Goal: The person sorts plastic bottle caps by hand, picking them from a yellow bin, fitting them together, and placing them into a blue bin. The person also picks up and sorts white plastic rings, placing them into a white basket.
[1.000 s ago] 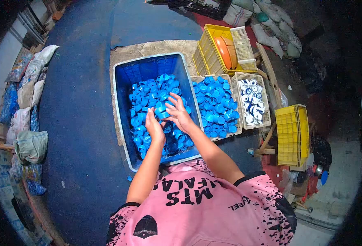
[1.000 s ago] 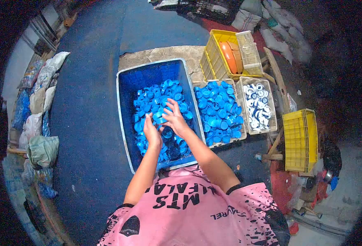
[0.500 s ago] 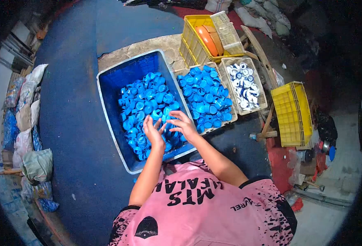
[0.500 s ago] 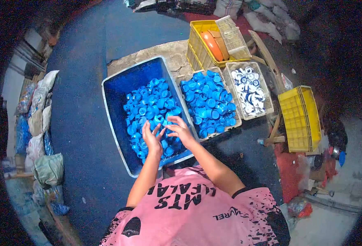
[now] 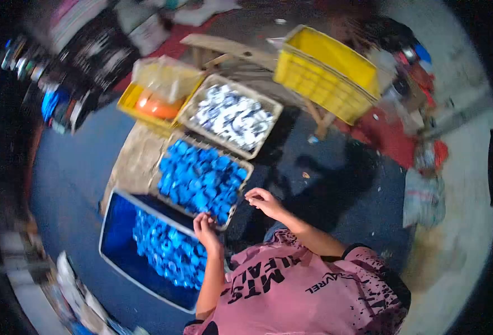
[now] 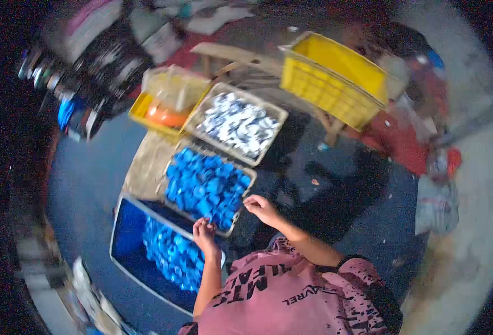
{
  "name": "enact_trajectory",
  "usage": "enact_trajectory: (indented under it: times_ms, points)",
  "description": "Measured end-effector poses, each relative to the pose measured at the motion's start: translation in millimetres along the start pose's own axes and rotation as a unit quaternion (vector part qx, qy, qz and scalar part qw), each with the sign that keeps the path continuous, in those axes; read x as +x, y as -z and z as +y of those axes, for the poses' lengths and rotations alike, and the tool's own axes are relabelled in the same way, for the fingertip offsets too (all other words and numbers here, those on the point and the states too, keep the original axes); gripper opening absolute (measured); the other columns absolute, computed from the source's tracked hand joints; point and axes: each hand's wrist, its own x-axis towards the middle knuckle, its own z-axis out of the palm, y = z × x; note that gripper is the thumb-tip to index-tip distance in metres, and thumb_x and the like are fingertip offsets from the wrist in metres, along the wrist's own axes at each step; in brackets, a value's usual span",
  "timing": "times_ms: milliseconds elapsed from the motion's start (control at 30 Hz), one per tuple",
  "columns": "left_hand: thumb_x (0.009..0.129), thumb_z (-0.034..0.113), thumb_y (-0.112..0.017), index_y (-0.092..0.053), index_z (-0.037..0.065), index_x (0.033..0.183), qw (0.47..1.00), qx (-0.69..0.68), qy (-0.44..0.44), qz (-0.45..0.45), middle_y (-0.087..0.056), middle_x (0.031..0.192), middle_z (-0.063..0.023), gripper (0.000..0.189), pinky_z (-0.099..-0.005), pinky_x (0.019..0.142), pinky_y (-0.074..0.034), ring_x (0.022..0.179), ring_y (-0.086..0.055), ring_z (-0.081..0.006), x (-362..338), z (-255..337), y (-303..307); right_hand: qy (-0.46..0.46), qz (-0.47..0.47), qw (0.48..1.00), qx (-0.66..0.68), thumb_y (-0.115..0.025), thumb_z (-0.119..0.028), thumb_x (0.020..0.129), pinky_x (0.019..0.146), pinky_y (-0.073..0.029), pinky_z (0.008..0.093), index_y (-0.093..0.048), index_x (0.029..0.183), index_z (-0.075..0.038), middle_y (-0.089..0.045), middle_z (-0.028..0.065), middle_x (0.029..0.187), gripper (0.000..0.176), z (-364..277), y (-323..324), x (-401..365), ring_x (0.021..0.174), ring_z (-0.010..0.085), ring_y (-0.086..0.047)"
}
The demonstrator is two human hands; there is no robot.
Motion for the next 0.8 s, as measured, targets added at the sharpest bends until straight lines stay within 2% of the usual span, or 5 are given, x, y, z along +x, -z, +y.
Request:
enact_trajectory:
  times_ms: [67, 333, 600, 633, 800]
  points:
    - [0.099, 0.016, -0.059, -0.061, 0.008, 0.107, 0.995, 0.095, 0.023, -0.011, -0.067, 0.101, -0.0058, 0.011, -0.0293, 0.074, -0.051, 0.084, -0.063, -0.0156, -1, -5, -53, 0.027, 0.068, 0.997, 0.018, -0.063, -0.011, 0.096, 0.08, -0.05, 0.0257, -0.065, 0.11, -0.004, -0.067, 0.0015, 0.102, 0.016, 1, 64, -1, 0.091, 0.0099, -0.062]
    - [0.098, 0.018, -0.061, -0.063, 0.008, 0.105, 0.977, 0.114, 0.117, -0.138, -0.068, 0.102, -0.006, 0.013, -0.031, 0.079, -0.053, 0.085, -0.066, -0.0182, 4, -40, -250, 0.057, 0.296, 0.953, -0.026, -0.063, -0.011, 0.096, 0.076, -0.051, 0.0256, -0.065, 0.113, -0.005, -0.068, 0.0024, 0.101, 0.018, -44, 285, -20, 0.088, 0.0103, -0.063]
    - [0.097, 0.022, -0.063, -0.062, 0.008, 0.105, 0.942, 0.157, 0.19, -0.229, -0.066, 0.095, -0.0059, 0.016, -0.0304, 0.068, -0.049, 0.079, -0.063, -0.0172, 59, -104, -373, 0.055, 0.423, 0.904, 0.0, -0.061, -0.024, 0.1, 0.073, -0.051, 0.0283, -0.066, 0.113, -0.007, -0.071, 0.0042, 0.1, 0.022, -90, 376, 3, 0.088, 0.0133, -0.067]
    - [0.096, 0.024, -0.064, -0.065, 0.012, 0.103, 0.936, 0.156, 0.198, -0.245, -0.068, 0.097, -0.002, 0.014, -0.0281, 0.075, -0.052, 0.084, -0.065, -0.0145, 66, -107, -392, 0.027, 0.431, 0.902, -0.013, -0.061, -0.022, 0.1, 0.074, -0.052, 0.0291, -0.067, 0.114, -0.007, -0.071, 0.0047, 0.102, 0.021, -98, 382, 9, 0.087, 0.0144, -0.067]
    - [0.098, 0.024, -0.062, -0.065, 0.011, 0.1, 0.905, 0.18, 0.185, -0.338, -0.065, 0.091, 0.0007, 0.014, -0.0268, 0.07, -0.049, 0.078, -0.06, -0.0113, 152, -170, -503, 0.062, 0.437, 0.887, -0.136, -0.061, -0.022, 0.101, 0.077, -0.054, 0.0322, -0.066, 0.115, -0.005, -0.07, 0.0073, 0.104, 0.023, -91, 441, 51, 0.088, 0.0176, -0.069]
